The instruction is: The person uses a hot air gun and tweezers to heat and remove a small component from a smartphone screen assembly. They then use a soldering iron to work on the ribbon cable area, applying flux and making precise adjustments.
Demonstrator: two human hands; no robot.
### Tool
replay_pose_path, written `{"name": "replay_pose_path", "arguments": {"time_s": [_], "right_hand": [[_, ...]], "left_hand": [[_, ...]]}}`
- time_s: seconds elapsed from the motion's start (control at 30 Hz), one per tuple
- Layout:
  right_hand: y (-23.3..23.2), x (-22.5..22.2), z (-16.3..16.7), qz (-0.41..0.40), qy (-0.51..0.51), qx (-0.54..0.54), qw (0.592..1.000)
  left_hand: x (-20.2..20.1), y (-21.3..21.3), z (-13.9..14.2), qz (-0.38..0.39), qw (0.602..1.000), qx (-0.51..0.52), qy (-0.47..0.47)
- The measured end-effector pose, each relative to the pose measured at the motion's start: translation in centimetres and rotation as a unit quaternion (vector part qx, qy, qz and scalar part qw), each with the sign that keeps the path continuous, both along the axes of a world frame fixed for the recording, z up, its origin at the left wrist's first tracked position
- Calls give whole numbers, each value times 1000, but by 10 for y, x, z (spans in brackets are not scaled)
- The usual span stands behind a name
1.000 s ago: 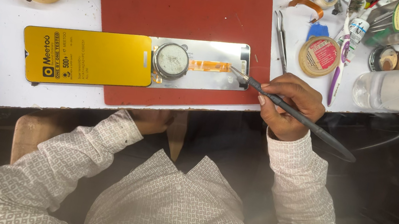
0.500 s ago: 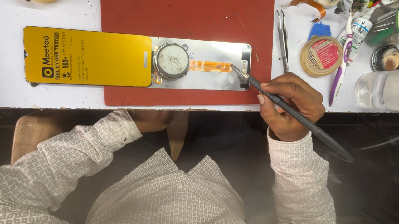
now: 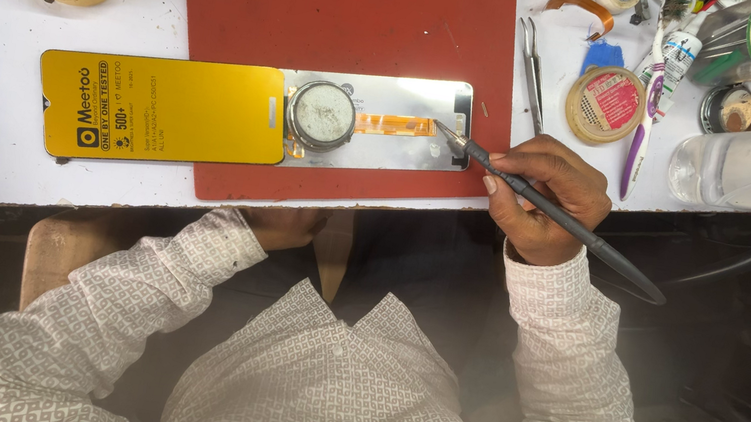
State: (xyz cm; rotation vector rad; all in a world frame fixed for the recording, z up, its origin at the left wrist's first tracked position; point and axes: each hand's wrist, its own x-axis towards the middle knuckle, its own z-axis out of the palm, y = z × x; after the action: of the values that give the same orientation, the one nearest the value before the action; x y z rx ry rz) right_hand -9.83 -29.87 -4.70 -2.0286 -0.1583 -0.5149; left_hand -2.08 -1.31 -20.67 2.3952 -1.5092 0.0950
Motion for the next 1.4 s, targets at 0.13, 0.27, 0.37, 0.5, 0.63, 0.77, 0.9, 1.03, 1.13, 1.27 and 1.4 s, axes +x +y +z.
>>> {"name": "replay_pose_path", "arguments": {"time_s": [0.13, 0.27, 0.37, 0.5, 0.63, 0.77, 0.9, 1.03, 1.13, 1.27, 1.4], "right_hand": [[-1, -1, 1, 2, 5, 2, 1000], [0, -1, 0, 0, 2, 3, 1000], [0, 0, 0, 1, -3, -1, 1000], [-1, 0, 0, 7, -5, 0, 1000], [-1, 0, 0, 12, -8, -2, 1000], [-1, 0, 0, 15, -17, -1, 1000], [-2, 0, 0, 18, -19, 0, 1000], [-3, -1, -1, 19, -20, 10, 1000], [-4, -1, -2, 26, -26, 7, 999], [-6, 0, -2, 40, -38, 2, 998], [-6, -1, -3, 39, -38, 3, 999]], "left_hand": [[1, 2, 4, -6, 1000, 15, 12], [2, 3, 4, -6, 1000, 9, 25], [1, 2, 1, -5, 1000, 5, 28], [1, 2, 1, -3, 1000, 6, 19], [2, 3, 5, -6, 1000, -1, 15], [3, 4, 10, -13, 1000, -8, 5], [3, 4, 12, -8, 1000, 1, 20], [2, 4, 11, 1, 999, -30, 34], [2, 4, 9, -2, 999, -26, 31], [2, 5, 2, -7, 1000, -14, 7], [0, 2, -5, -9, 998, -28, -61]]}}
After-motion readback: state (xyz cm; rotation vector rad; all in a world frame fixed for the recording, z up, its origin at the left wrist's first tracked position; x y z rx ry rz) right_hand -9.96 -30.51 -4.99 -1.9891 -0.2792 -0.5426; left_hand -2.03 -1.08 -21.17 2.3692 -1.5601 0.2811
